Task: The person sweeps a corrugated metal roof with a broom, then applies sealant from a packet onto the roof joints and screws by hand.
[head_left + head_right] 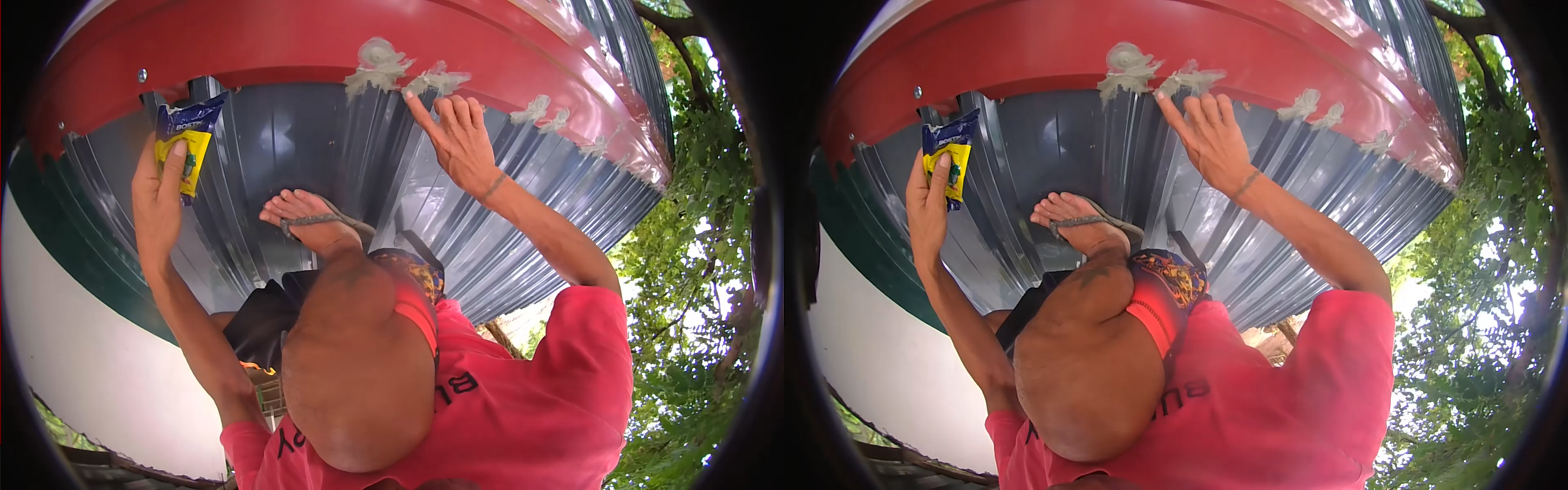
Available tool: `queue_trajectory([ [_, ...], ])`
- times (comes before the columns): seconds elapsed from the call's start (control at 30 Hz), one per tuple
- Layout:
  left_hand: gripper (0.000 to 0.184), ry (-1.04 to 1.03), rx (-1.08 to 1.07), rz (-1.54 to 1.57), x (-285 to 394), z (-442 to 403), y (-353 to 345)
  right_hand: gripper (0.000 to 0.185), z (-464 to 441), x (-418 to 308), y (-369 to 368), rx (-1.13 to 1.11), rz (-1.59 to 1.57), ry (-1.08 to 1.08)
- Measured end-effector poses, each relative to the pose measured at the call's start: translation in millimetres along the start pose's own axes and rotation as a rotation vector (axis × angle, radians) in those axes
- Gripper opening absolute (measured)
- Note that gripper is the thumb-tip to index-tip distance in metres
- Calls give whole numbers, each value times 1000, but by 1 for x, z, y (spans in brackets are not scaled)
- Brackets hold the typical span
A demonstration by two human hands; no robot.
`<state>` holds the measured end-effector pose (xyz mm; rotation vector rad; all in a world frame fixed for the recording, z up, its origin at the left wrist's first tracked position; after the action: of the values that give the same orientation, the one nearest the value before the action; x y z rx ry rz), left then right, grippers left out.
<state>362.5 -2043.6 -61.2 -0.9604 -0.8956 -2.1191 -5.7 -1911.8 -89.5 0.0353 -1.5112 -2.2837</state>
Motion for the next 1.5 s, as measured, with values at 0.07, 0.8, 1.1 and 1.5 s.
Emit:
queue_trajectory([
  [0.07,41,24,-4,-4,-5,1,-2,83,0,3,-2,6,7,-20],
  [0.8,39,20,-13,12,-4,3,-4,82,2,9,-6,-45,252,46],
  [1.1,37,-13,-46,71,-10,-1,-7,84,-5,13,-3,-56,226,87],
  [1.5,40,26,-41,48,-17,0,-5,86,2,6,-1,-29,93,61],
])
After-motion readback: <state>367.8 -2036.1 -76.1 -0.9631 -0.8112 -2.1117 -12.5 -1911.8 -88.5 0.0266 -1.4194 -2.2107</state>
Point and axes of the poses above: each hand's wrist, its own z-axis away from the middle knuckle, its own y-axis out of the back of the hand, x = y × z, the point moved 7 cm from there along -z, towards the middle knuckle, and after that the axes turned 14 degrees about -x, right-handed, at the moved point
